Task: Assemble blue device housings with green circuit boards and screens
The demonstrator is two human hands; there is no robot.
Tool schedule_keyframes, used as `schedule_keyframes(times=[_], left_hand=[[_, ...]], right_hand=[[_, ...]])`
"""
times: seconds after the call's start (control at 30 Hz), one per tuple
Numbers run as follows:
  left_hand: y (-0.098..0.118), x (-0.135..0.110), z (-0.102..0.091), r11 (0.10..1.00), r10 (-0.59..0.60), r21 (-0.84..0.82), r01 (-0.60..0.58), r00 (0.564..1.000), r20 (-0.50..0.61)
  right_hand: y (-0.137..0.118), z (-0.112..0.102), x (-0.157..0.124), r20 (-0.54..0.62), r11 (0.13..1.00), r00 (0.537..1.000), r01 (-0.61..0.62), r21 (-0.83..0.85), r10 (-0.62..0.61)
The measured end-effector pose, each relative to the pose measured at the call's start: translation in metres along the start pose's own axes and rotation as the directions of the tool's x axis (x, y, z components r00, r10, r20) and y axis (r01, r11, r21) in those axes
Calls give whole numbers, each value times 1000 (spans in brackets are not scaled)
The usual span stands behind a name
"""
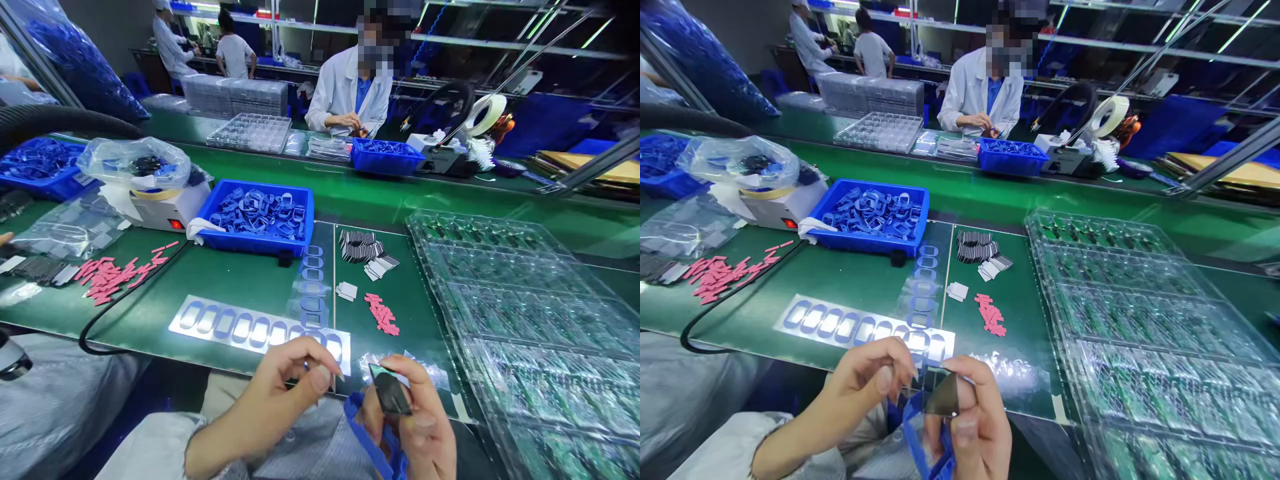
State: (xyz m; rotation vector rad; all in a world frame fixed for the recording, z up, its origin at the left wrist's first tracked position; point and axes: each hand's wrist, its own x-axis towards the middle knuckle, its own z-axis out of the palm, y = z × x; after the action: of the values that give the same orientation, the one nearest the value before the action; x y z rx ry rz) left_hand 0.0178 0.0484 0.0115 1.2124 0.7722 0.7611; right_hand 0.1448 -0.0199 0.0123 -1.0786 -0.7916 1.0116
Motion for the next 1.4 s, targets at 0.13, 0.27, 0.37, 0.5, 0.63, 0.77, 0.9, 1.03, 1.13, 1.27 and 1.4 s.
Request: schedule_keyframes(times=[0.13,0.27,0.37,0.5,0.63,0.77,0.9,1.03,1.13,1.27,1.4], left_hand=[[2,2,-2,939,-329,19,342,885,329],[-7,-1,0,891,-416,45,451,774,476],[-23,-8,2,801,-428,-128,584,710,560],[-40,-19,7,639,-422,-345,688,688,591],[-38,-25,12,558,-317,-539,631,762,564],[-32,-23,12,515,-240,-692,506,860,451],[-33,-22,11,509,-226,-752,419,908,353],[-32,-22,12,511,-232,-755,410,912,339],[-33,-22,12,513,-229,-746,425,905,358],[-36,-22,12,518,-226,-739,432,902,368],[-37,-22,15,516,-206,-745,423,905,371]], right_hand=[[2,-8,4,225,999,974,4,52,-16],[8,-24,10,467,983,872,181,-28,-147],[10,-31,8,446,950,876,277,-146,-187],[10,-28,3,412,923,880,337,-187,-238],[7,-24,9,269,921,896,384,-66,-354],[0,-33,18,310,786,804,579,-218,-507],[-2,-45,16,465,617,747,660,-430,-475],[-1,-50,12,526,553,753,653,-518,-397],[-1,-52,13,558,528,734,673,-518,-388],[-1,-54,15,566,529,730,676,-514,-383],[0,-53,15,599,536,717,682,-497,-357]])
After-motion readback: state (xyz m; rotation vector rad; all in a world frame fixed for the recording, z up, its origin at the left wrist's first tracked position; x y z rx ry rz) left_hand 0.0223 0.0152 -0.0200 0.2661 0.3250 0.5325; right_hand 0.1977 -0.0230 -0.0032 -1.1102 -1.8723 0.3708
